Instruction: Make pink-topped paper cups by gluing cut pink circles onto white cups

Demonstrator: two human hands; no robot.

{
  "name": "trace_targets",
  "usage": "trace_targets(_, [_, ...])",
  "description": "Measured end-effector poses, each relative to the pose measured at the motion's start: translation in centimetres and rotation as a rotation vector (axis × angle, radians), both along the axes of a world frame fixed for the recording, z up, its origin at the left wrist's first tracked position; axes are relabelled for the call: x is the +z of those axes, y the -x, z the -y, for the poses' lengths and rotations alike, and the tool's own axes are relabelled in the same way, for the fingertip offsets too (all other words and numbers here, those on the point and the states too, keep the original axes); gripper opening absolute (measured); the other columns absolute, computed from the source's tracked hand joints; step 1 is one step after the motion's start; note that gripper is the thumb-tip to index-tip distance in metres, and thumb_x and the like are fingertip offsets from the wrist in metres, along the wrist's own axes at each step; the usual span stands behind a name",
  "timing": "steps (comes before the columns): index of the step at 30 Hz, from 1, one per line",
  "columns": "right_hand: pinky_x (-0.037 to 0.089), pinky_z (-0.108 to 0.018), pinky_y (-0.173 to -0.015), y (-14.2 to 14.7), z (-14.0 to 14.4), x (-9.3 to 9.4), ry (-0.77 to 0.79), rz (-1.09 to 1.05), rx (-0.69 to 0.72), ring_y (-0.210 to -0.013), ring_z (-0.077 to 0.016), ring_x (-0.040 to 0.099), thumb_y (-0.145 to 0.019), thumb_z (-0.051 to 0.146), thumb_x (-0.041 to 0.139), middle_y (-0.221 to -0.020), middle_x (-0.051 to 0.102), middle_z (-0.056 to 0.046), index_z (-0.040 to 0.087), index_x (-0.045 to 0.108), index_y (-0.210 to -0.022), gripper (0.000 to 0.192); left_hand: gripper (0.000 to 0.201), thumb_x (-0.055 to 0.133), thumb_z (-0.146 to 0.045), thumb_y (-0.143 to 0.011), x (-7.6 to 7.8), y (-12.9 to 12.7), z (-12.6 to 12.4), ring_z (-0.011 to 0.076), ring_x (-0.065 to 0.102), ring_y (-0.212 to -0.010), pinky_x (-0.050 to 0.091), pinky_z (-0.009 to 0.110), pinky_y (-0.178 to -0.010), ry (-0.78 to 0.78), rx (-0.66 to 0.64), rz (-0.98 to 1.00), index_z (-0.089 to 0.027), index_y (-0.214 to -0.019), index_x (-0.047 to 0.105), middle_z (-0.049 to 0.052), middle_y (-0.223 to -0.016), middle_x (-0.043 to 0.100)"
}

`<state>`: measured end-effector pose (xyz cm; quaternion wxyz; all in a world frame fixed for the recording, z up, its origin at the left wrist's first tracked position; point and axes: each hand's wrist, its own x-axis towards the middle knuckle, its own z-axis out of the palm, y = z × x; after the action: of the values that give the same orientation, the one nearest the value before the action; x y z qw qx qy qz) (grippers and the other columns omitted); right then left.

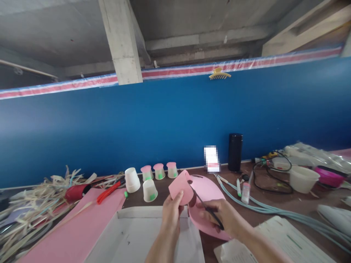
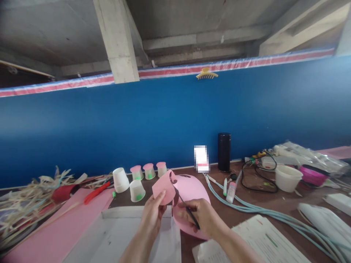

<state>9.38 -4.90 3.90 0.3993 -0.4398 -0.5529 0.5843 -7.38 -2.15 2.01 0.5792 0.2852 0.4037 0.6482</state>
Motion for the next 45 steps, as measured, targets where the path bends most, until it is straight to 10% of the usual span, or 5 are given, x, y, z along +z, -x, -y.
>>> trace_targets(11, [0.035,-0.019,-0.042,0.1,0.4,0.8,-0.142,0.11,0.077,-0.043,-0.005,0.033,-0.069,0.049,0.069,-0.049,0.034,0.007,0.01,0.063,-0.068,0.039,0.044,0.079,-0.039,-0.06,0.3,0.0,0.0,0.0209,0.066,-0.081,0.051,0.029,-0.075,-0.054,-0.086,-0.036,-0.01,-0.092,0.069,0.012,-0.086,0.071])
trace_targets(45, [0.029,-0.019,-0.038,-0.4,-0.2,0.1,-0.106,0.129,0.056,-0.041,-0.0047,0.029,-0.067,0.048,0.07,-0.047,0.032,0.008,0.011,0.064,-0.07,0.037,0.047,0.081,-0.038,-0.054,1.0,-0.3,0.3,0.0217,0.065,-0.078,0.051,0.03,-0.068,-0.012,-0.042,-0.035,-0.01,-0.09,0.07,0.013,-0.086,0.071])
